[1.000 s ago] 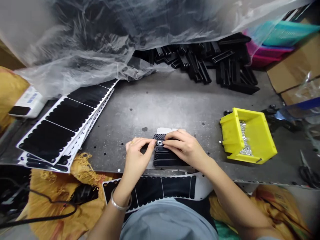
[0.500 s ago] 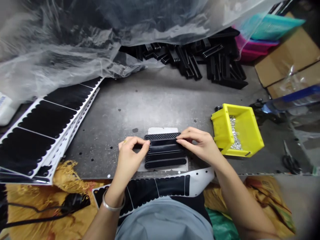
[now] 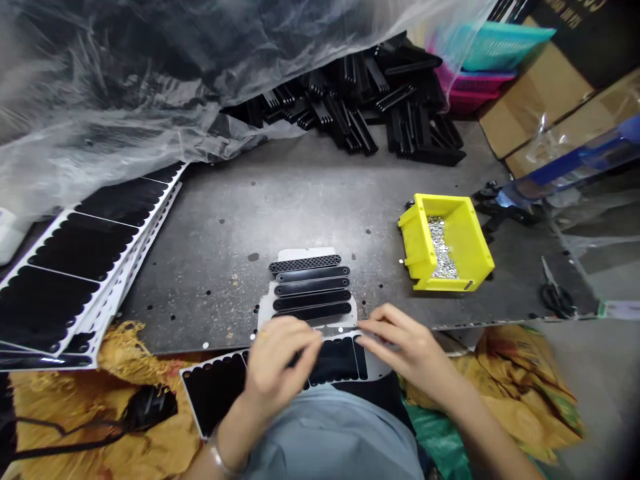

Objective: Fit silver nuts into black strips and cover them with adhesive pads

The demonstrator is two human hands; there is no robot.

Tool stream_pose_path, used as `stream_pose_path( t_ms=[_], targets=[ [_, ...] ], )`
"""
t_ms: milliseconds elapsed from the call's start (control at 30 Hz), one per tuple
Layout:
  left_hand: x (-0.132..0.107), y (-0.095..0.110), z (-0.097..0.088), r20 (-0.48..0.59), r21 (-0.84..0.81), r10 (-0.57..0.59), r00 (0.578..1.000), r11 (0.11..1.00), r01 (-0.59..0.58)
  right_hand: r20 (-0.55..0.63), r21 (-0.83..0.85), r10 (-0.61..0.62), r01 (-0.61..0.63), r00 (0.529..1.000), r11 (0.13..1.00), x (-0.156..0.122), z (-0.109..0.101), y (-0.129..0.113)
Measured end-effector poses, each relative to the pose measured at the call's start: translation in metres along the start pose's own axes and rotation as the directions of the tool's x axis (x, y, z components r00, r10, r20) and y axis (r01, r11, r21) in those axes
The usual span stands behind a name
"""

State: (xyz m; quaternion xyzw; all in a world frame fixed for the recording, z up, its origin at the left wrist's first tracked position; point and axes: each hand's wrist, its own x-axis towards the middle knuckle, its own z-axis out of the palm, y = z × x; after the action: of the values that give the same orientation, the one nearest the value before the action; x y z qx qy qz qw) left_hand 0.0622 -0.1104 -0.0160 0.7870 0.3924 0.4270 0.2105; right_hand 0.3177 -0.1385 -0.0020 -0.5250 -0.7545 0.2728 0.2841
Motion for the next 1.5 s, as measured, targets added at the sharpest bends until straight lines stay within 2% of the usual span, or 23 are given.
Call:
stream_pose_path(
  t_ms=[33,100,167,200,233,300,333,367,400,467,533,567,600,633,667,733,800,867,1100,1167,1233,1367,1500],
  targets=[
    [-0.01,0.005,0.01,0.079,-0.046,0.062,0.995,0.997,-0.059,0.014,-0.013,-0.002,0.002,1.0,1.0,-0.011,0.006,0.003],
    [-0.026,0.006,0.029,0.16,-0.059,0.151,0.976,0.988,-0.143,-0.029,-0.026,-0.048,0.047,0.998,0.999,-0.027,0.015,0.011],
    [-0.037,0.0,0.044,0.175,-0.02,0.217,0.961,0.976,-0.216,-0.047,0.075,-0.078,0.081,0.996,0.994,-0.036,0.014,0.017],
    [-0.04,-0.004,0.049,0.176,-0.001,0.238,0.955,0.97,-0.241,-0.031,0.181,-0.057,0.062,0.998,0.981,-0.039,0.009,0.019],
    [-0.042,-0.006,0.052,0.175,0.009,0.25,0.952,0.967,-0.255,-0.023,0.316,-0.014,0.021,1.0,0.949,-0.04,0.001,0.018],
    [-0.042,-0.006,0.054,0.167,0.011,0.257,0.952,0.965,-0.263,-0.048,0.58,0.104,-0.058,0.993,0.813,-0.036,-0.018,0.012],
    [-0.04,-0.003,0.052,0.164,0.004,0.26,0.951,0.964,-0.264,-0.078,0.657,0.158,-0.068,0.984,0.751,-0.03,-0.026,0.008],
    [-0.037,0.001,0.049,0.166,-0.008,0.266,0.95,0.963,-0.269,-0.116,0.677,0.186,-0.06,0.976,0.734,-0.021,-0.032,0.003],
    [-0.033,0.006,0.044,0.168,-0.022,0.272,0.948,0.962,-0.272,-0.153,0.635,0.186,-0.047,0.971,0.771,-0.009,-0.034,-0.003],
    [-0.021,0.013,0.029,0.153,-0.041,0.263,0.952,0.965,-0.26,-0.177,0.391,0.092,-0.016,0.98,0.92,0.024,-0.027,-0.012],
    [-0.004,0.009,0.009,0.052,0.006,0.156,0.986,0.988,-0.156,-0.158,0.123,-0.06,0.08,0.986,0.989,0.063,-0.009,-0.017],
    [0.005,0.001,-0.002,-0.031,0.056,0.043,0.999,0.998,-0.041,-0.125,0.042,-0.132,0.139,0.983,0.989,0.082,0.002,-0.018],
    [0.014,-0.009,-0.013,-0.125,0.107,-0.097,0.987,0.988,0.111,-0.081,-0.01,-0.196,0.196,0.977,0.981,0.099,0.013,-0.018],
    [0.023,-0.021,-0.022,-0.18,0.131,-0.238,0.954,0.956,0.263,-0.032,-0.042,-0.254,0.253,0.967,0.967,0.115,0.023,-0.016],
    [0.031,-0.034,-0.03,-0.19,0.126,-0.353,0.916,0.917,0.38,0.014,-0.064,-0.303,0.303,0.953,0.951,0.128,0.031,-0.014],
    [0.042,-0.059,-0.039,-0.125,0.068,-0.495,0.86,0.86,0.505,0.075,-0.082,-0.371,0.376,0.926,0.923,0.146,0.042,-0.009],
    [0.047,-0.075,-0.039,-0.04,0.006,-0.533,0.845,0.846,0.534,0.092,-0.074,-0.396,0.403,0.914,0.912,0.155,0.046,-0.005],
    [0.049,-0.081,-0.034,-0.004,-0.03,-0.53,0.848,0.847,0.53,0.096,-0.055,-0.392,0.398,0.915,0.916,0.157,0.047,-0.004],
    [0.053,-0.076,-0.027,-0.011,-0.062,-0.569,0.822,0.821,0.567,0.105,-0.054,-0.371,0.378,0.923,0.924,0.157,0.047,-0.01],
    [0.055,-0.076,-0.028,-0.008,-0.045,-0.586,0.81,0.809,0.585,0.134,-0.057,-0.352,0.362,0.926,0.931,0.152,0.039,-0.01],
    [0.056,-0.077,-0.029,-0.003,-0.034,-0.592,0.806,0.805,0.592,0.143,-0.047,-0.281,0.29,0.949,0.956,0.145,0.026,-0.005],
    [0.056,-0.079,-0.029,0.001,-0.04,-0.584,0.812,0.811,0.583,0.044,0.067,-0.109,0.106,0.993,0.992,0.13,0.003,0.012],
    [0.054,-0.082,-0.028,0.003,-0.053,-0.59,0.808,0.806,0.589,-0.004,0.14,-0.124,0.124,0.992,0.982,0.128,0.001,0.023]
  ],
)
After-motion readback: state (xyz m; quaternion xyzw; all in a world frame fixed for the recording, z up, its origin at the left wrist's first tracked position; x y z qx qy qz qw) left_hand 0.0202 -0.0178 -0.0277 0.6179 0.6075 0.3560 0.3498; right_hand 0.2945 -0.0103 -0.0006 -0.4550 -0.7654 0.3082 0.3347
